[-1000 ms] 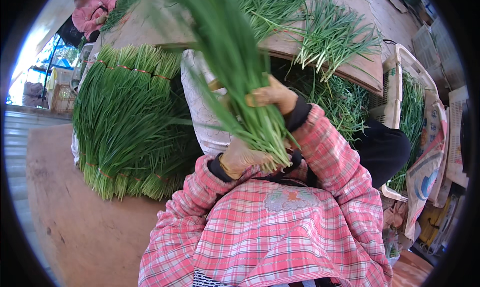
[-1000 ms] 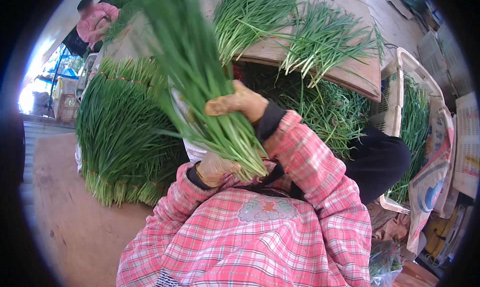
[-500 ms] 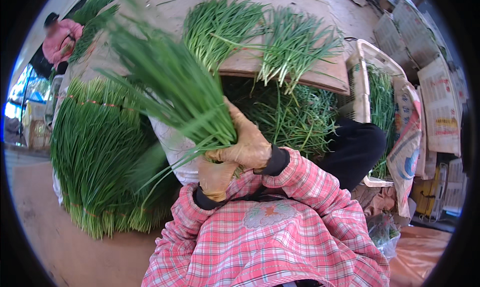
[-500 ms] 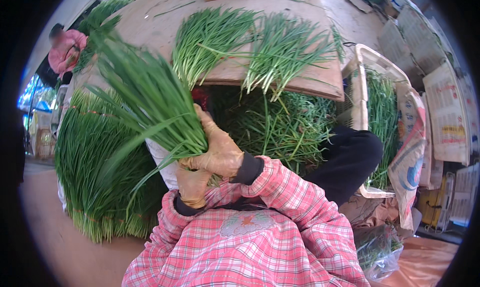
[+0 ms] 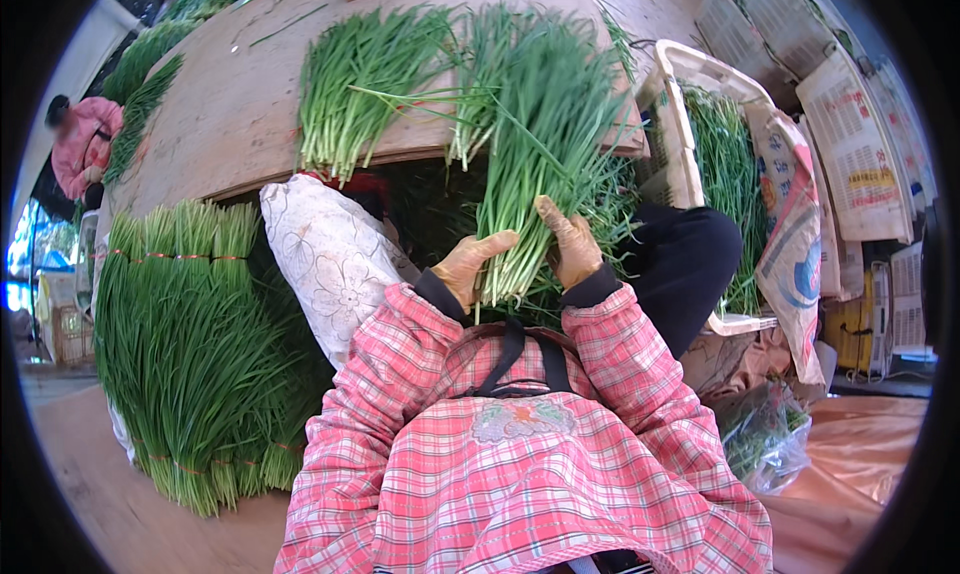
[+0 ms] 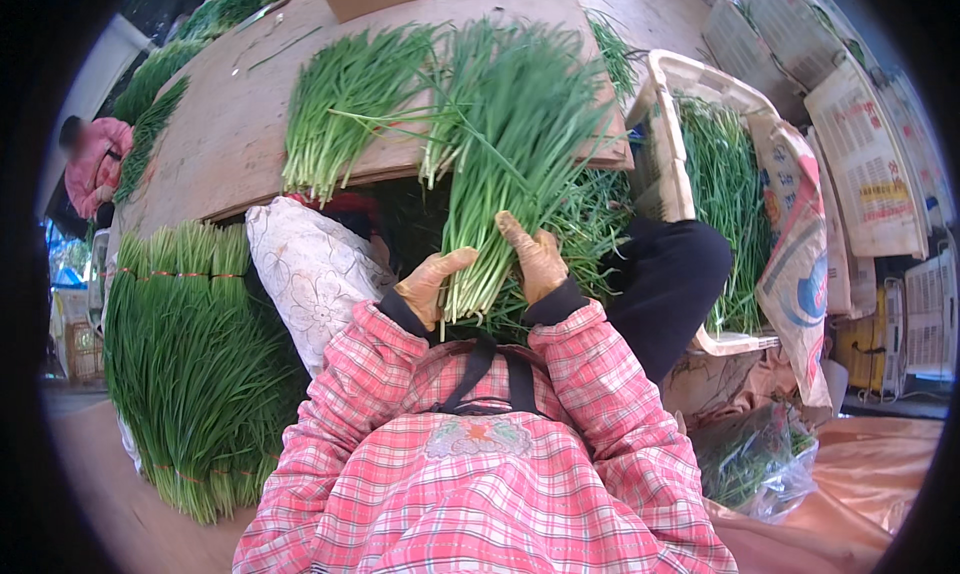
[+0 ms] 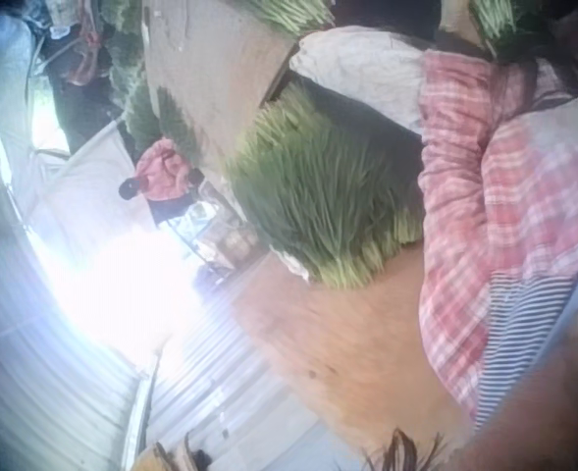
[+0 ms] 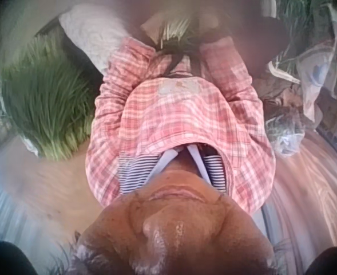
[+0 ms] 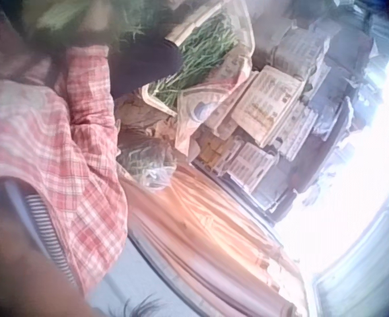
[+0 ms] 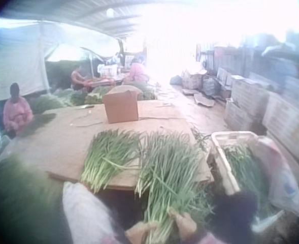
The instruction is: The person sorts through green onions by hand, removes individual stems from a pile, organizes them into a large bundle, and secures the bundle with a tie.
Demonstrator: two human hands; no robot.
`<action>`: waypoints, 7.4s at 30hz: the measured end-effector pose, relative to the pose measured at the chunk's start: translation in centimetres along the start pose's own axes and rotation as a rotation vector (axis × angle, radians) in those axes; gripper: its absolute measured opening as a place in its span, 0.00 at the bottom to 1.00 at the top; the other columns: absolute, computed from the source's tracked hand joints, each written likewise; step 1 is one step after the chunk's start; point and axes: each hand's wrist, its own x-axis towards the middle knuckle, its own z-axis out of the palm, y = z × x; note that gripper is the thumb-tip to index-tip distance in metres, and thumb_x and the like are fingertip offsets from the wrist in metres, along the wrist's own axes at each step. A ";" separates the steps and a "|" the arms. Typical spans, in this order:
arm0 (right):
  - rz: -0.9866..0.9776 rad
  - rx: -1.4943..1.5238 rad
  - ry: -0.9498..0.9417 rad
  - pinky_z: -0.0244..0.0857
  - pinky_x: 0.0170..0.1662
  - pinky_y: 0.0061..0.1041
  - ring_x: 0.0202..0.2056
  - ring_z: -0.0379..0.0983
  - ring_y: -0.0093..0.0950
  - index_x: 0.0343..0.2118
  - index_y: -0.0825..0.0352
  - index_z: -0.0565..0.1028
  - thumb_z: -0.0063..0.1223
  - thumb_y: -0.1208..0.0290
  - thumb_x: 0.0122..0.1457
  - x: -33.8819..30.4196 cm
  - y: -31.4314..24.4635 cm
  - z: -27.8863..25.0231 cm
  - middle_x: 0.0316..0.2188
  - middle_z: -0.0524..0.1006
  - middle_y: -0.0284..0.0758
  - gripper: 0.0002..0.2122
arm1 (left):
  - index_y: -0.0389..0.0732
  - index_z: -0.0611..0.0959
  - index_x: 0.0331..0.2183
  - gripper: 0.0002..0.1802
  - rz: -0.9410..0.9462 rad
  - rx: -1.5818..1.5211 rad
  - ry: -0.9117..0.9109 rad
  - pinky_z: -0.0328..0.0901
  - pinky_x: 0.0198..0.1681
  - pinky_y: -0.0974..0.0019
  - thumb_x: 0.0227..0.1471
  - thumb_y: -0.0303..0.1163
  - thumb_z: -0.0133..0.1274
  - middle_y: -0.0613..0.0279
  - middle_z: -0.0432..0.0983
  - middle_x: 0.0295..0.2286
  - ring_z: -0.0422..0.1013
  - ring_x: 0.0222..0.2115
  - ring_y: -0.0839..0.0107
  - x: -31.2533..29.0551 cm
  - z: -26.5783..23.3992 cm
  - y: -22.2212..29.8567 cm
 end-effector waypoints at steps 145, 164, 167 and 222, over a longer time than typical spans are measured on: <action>-0.524 -1.001 -0.329 0.66 0.26 0.28 0.22 0.72 0.36 0.24 0.65 0.71 0.50 0.76 0.48 -11.0 -3.0 -4.1 0.21 0.74 0.37 0.01 | 0.34 0.74 0.37 0.19 -0.047 -0.020 0.000 0.70 0.27 0.67 0.49 0.40 0.54 0.54 0.75 0.27 0.73 0.24 0.70 6.2 2.2 -3.6; 0.312 -0.409 -0.390 0.53 0.18 0.13 0.15 0.59 0.13 0.33 0.69 0.72 0.52 0.69 0.55 -15.3 -2.7 -3.9 0.18 0.74 0.31 0.09 | 0.36 0.75 0.37 0.19 -0.025 0.037 -0.001 0.71 0.22 0.67 0.49 0.42 0.52 0.56 0.76 0.27 0.73 0.22 0.72 6.4 1.9 -3.6; 0.204 -0.308 -0.530 0.54 0.16 0.13 0.15 0.64 0.13 0.30 0.73 0.73 0.54 0.73 0.52 -17.5 -7.6 -7.6 0.16 0.73 0.32 0.07 | 0.33 0.72 0.42 0.25 -0.093 -0.148 -0.118 0.72 0.28 0.63 0.50 0.45 0.50 0.50 0.76 0.29 0.74 0.26 0.65 6.6 0.6 -3.6; -0.117 -0.013 -0.009 0.64 0.42 0.23 0.36 0.71 0.25 0.46 0.73 0.67 0.57 0.75 0.50 -4.1 1.5 -2.0 0.37 0.75 0.36 0.20 | 0.35 0.72 0.43 0.22 0.175 0.149 0.101 0.68 0.37 0.68 0.42 0.22 0.56 0.59 0.74 0.34 0.72 0.33 0.68 2.6 0.4 -4.9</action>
